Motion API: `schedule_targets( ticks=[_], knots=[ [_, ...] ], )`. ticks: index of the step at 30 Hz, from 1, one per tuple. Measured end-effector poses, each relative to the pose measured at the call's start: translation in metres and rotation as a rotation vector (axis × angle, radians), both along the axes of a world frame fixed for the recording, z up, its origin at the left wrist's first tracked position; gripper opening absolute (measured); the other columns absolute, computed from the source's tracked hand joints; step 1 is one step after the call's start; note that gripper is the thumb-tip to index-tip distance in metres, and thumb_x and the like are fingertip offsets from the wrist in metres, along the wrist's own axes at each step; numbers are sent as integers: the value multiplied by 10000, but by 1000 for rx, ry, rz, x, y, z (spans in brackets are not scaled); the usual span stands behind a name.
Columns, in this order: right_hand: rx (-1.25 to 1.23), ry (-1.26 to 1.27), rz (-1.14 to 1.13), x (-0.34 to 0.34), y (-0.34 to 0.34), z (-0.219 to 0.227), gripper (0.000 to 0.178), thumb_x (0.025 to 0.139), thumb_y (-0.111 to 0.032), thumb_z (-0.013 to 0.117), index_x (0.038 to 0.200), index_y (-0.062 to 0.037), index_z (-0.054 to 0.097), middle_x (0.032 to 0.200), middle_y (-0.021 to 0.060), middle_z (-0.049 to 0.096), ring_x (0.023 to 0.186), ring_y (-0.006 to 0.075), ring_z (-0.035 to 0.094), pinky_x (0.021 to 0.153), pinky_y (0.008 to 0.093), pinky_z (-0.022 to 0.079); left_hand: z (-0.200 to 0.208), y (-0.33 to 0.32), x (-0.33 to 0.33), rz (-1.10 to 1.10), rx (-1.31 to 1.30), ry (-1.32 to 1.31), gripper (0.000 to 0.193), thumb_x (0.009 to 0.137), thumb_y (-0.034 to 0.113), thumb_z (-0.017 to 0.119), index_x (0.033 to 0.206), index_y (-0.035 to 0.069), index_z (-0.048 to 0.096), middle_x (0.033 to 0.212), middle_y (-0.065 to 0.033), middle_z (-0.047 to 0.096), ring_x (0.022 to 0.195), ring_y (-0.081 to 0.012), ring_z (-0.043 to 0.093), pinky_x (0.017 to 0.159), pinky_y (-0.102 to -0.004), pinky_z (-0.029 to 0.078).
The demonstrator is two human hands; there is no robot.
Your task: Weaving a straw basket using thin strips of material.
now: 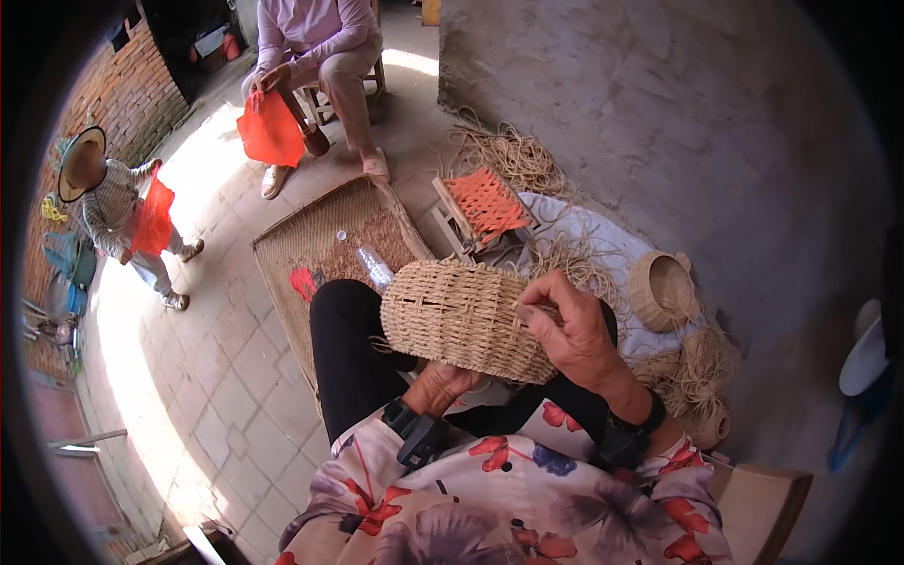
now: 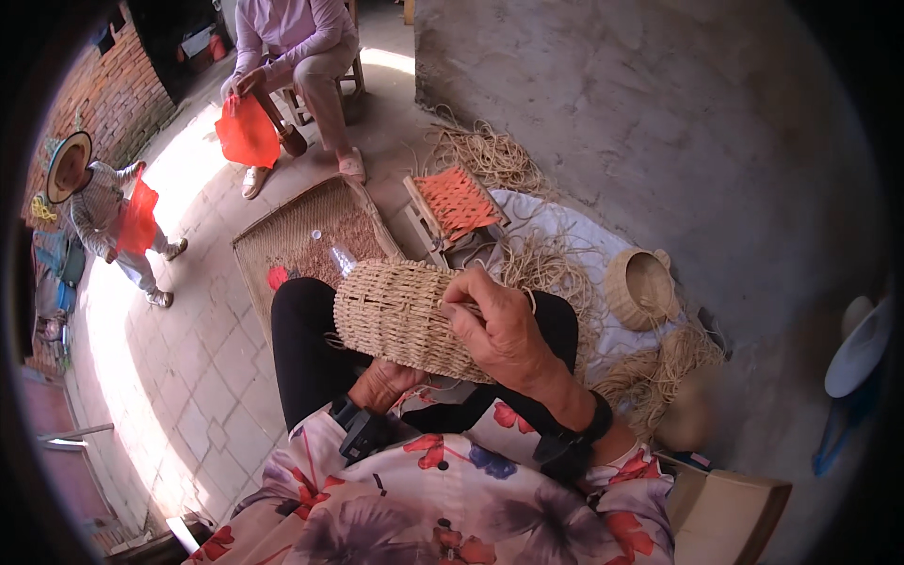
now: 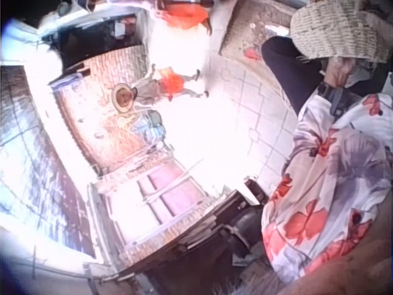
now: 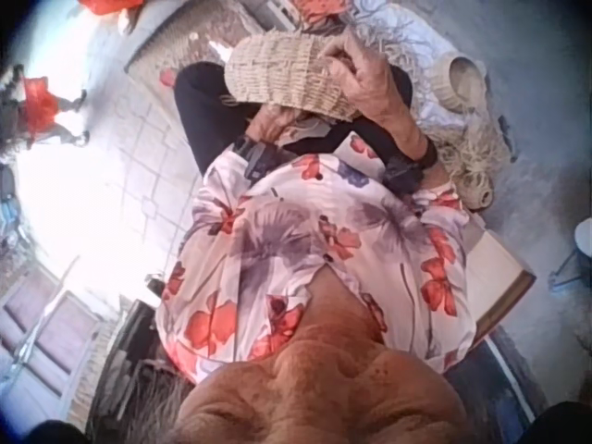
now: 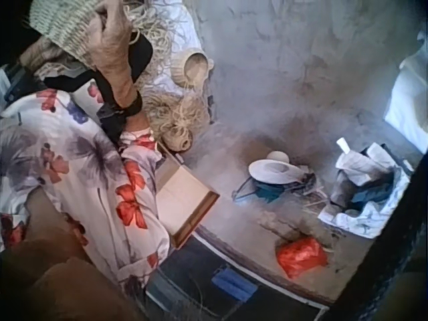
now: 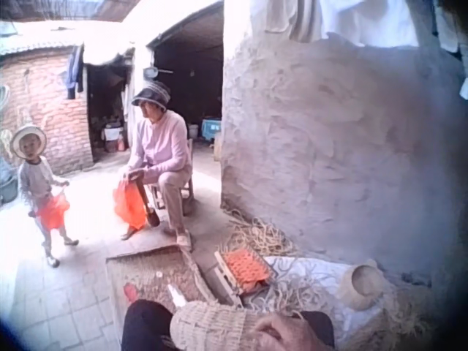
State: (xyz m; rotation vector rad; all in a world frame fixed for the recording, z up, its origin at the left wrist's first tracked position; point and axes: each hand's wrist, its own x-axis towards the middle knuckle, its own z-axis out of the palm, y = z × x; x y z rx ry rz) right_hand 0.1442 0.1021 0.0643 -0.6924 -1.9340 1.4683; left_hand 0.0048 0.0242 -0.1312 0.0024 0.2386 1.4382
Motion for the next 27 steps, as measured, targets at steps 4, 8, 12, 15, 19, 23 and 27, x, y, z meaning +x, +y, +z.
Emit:
schedule_targets(
  ticks=[4, 8, 12, 15, 19, 23, 27],
  knots=[
    [652, -165, 26, -2, 4, -9, 147, 789, 8, 647, 872, -13, 527, 798, 116, 561, 732, 308, 583, 680, 374, 474, 7, 2, 0, -23, 61, -57, 455, 922, 318, 587, 1251, 10, 525, 1241, -129, 596, 1126, -264, 573, 1022, -422, 451],
    [784, -194, -10, -5, 9, -19, 170, 740, 48, 640, 879, -22, 571, 808, 120, 519, 741, 324, 540, 668, 406, 450, 3, 5, -2, -36, 4, -13, 464, 906, 348, 600, 1241, 31, 548, 1235, -116, 610, 1121, -263, 583, 1010, -446, 454],
    [954, -286, -10, -10, -2, -17, 165, 720, 50, 601, 873, -4, 575, 812, 140, 502, 784, 336, 532, 695, 429, 448, 1, -2, -10, -68, 144, -60, 430, 890, 255, 647, 1236, 19, 551, 1234, -114, 608, 1122, -248, 583, 1015, -415, 462],
    [1001, -345, 13, -8, -12, -13, 170, 712, 52, 569, 875, 4, 562, 815, 158, 501, 793, 351, 532, 703, 439, 448, -39, -2, -1, -27, 108, -11, 385, 869, 189, 673, 1205, 22, 585, 1203, -109, 632, 1076, -240, 614, 989, -409, 489],
    [910, -393, 27, -7, -9, -9, 123, 769, 52, 567, 862, -1, 507, 780, 172, 511, 773, 380, 552, 695, 466, 443, -32, 14, 25, -61, 272, -47, 418, 876, 260, 661, 1223, 39, 586, 1253, -81, 618, 1126, -223, 589, 1030, -407, 444],
    [803, -412, 128, -16, -5, 2, 112, 790, 48, 566, 856, -3, 492, 782, 183, 522, 773, 390, 561, 691, 469, 441, -44, 7, 21, -84, 249, -58, 433, 871, 205, 676, 1259, 52, 560, 1272, -88, 600, 1167, -233, 556, 1063, -413, 405],
    [793, -383, 137, -17, -4, -1, 129, 774, 48, 570, 860, -4, 488, 801, 190, 530, 779, 398, 560, 689, 469, 438, -68, 8, 12, -42, 277, -18, 433, 866, 186, 682, 1259, 53, 559, 1279, -85, 593, 1169, -227, 550, 1065, -401, 402]
  ],
)
